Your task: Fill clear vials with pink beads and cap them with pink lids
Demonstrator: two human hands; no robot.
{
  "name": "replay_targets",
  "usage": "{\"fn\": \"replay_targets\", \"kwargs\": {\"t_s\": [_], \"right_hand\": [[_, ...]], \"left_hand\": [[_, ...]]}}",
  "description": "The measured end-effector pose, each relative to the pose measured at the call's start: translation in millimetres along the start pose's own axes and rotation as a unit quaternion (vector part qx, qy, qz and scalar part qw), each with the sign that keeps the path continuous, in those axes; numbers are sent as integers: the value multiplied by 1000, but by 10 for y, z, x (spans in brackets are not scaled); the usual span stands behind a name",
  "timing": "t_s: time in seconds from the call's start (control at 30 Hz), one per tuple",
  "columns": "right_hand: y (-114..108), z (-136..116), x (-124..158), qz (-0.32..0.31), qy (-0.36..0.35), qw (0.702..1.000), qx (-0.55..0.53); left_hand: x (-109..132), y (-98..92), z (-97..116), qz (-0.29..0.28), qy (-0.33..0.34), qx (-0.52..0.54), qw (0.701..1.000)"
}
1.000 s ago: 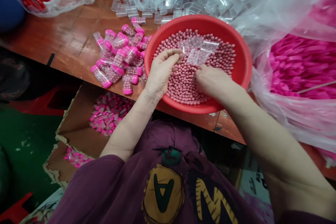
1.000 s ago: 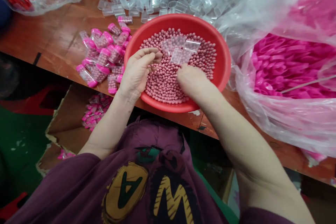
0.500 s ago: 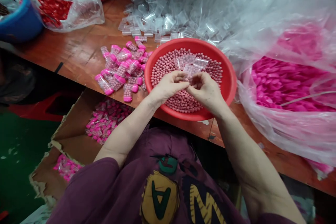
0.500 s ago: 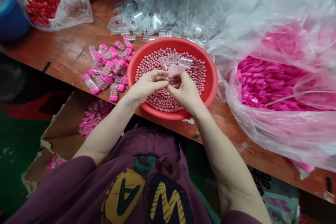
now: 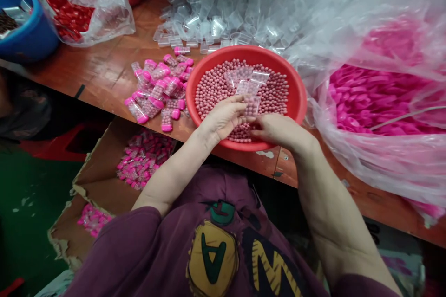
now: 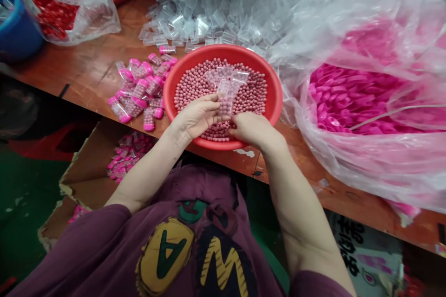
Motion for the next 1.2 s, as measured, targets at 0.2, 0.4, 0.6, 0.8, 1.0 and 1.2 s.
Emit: {"fn": "replay_targets", "kwargs": {"t_s": [0.2,0.4,0.6,0.8,1.0,1.2], "right_hand": [[63,-158,-93,-70,-50,996,-8],[-54,-104,-9,9,-18,1000,-3],[52,-195,-66,-82,-46,996,-4],[94,-253,-162,-101,-84,991,6],[-23,-74,-99,0,-51,998,-35],[-530,118,603,378,-78,896,-222]], "left_hand": [[-67,38,8,-21,-20,-50,998],[-159,-103,90,-1,-63,-153,986],[-172,-22,2,15,-54,-62,997],[-59,63,-78,2,7,88,996],[-4,26,-111,0,8,58,998],[24,-1,-48,26,55,-13,998]]}}
Point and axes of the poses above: each hand's wrist, its own x-axis away from the middle knuckle, its own y-axis out of the palm, z = x × y, the point moved 10 cm from there along -x, towards the middle knuckle, and after that the axes turned 14 degrees about -z, right-handed, at the moved point
